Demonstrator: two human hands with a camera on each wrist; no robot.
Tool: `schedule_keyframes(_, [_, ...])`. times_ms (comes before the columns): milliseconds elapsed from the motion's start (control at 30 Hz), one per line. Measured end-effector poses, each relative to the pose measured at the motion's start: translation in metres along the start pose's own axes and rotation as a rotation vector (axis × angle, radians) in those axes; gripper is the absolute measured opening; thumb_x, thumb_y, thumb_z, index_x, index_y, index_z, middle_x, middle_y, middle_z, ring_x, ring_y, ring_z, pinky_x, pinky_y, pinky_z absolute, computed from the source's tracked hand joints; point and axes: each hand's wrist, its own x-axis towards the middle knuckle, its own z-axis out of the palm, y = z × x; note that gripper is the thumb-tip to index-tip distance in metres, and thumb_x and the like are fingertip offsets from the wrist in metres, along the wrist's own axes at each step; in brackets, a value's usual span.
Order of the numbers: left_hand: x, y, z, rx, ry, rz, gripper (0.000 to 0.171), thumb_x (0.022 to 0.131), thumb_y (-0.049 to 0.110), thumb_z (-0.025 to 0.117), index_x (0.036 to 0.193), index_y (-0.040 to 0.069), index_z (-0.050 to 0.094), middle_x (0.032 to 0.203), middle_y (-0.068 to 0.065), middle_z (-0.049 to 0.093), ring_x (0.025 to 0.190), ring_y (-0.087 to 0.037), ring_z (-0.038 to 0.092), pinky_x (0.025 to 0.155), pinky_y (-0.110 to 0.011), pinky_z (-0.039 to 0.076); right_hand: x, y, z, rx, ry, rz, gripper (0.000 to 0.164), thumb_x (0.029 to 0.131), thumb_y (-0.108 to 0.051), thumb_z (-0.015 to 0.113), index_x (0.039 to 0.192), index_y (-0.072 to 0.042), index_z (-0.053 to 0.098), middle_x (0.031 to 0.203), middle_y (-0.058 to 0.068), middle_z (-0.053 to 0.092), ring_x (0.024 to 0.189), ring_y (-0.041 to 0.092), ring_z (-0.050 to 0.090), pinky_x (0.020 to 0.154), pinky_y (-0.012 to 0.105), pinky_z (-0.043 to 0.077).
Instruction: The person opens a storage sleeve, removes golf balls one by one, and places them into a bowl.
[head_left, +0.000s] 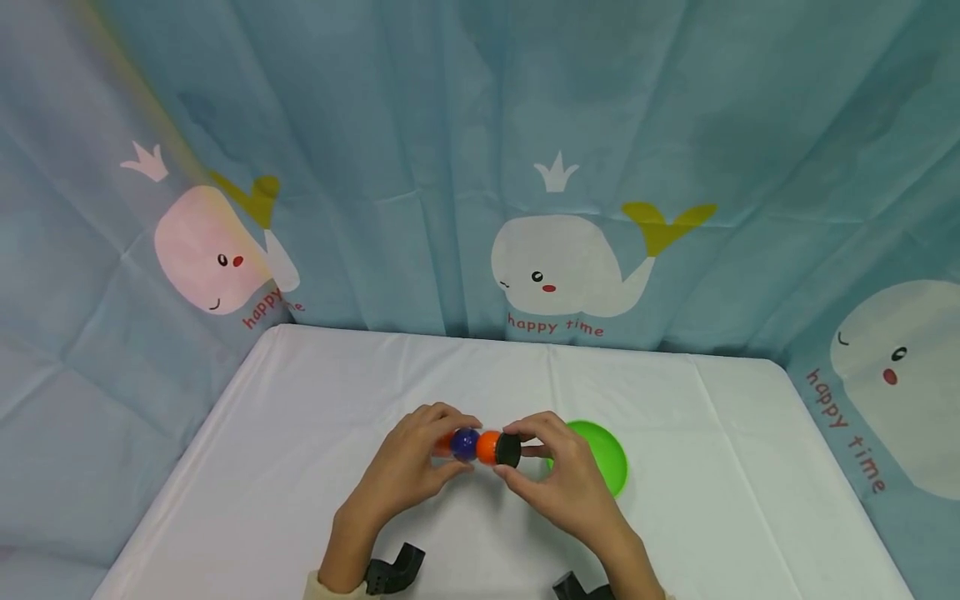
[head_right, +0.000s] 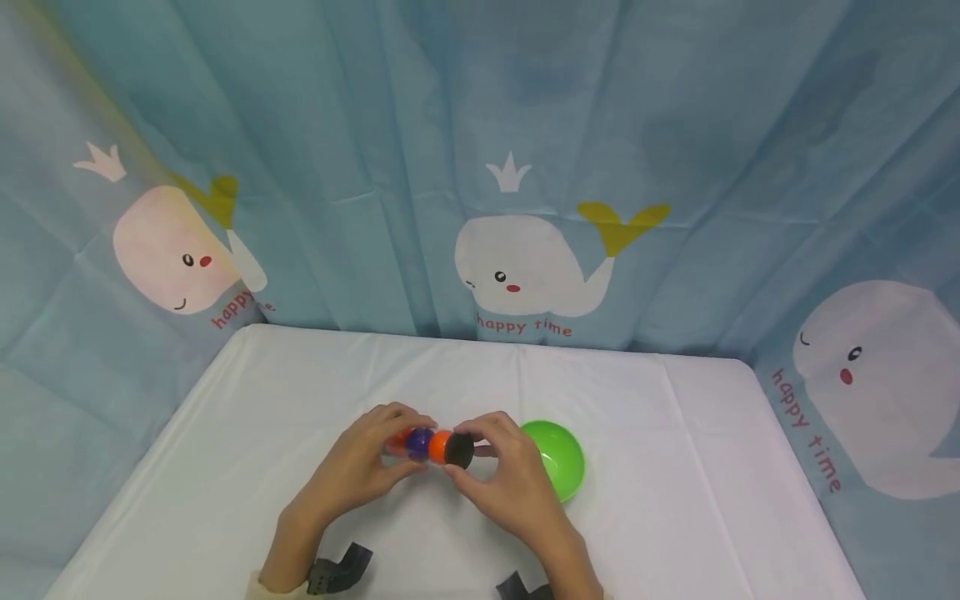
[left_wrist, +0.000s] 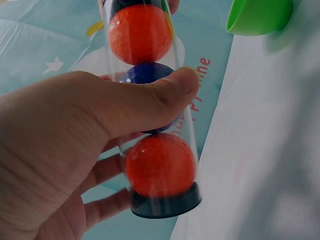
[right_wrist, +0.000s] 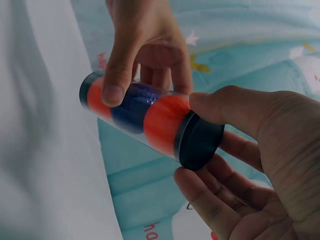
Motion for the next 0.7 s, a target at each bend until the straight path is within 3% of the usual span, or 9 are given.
schedule_keyframes(233, [-0.0015, -0.0019, 0.0005, 0.022, 0.022, 0.042, 0.058, 0.074, 0.024, 0.099, 0.126, 0.032, 0.074, 0.115, 0.011, 0.07, 0.109, -0.011, 0.064, 0.092, -0.04, 0.058, -0.0005, -0.0011, -0.0016, 0.028, -0.004, 0.006, 0.04, 0.082, -0.018, 0.094, 0.115, -0.027, 0.073, 0.115, -0.012, 0.068, 0.106, 0.008, 0.07, 0.084, 0.02, 0.062])
schedule_keyframes(467, [-0.0029, -0.0026, 0.0, 0.005, 0.018, 0.049, 0.058, 0.073, 0.022, 0.099, 0.124, 0.032, 0.075, 0.114, 0.013, 0.07, 0.108, -0.009, 0.064, 0.091, -0.038, 0.058, -0.0019, -0.0003, -0.0001, 0.044, -0.011, 0.048, 0.039, 0.081, -0.02, 0.094, 0.113, -0.029, 0.074, 0.114, -0.012, 0.069, 0.106, 0.009, 0.07, 0.084, 0.02, 0.062])
schedule_keyframes(700, [-0.0027, -0.004, -0.003, 0.006, -0.001, 0.044, 0.055, 0.075, 0.024, 0.098, 0.124, 0.033, 0.075, 0.116, 0.014, 0.07, 0.108, -0.008, 0.064, 0.092, -0.037, 0.058, -0.0016, -0.001, 0.002, 0.052, -0.002, 0.024, 0.039, 0.081, -0.022, 0.094, 0.114, -0.027, 0.074, 0.114, -0.01, 0.07, 0.106, 0.01, 0.07, 0.083, 0.021, 0.063])
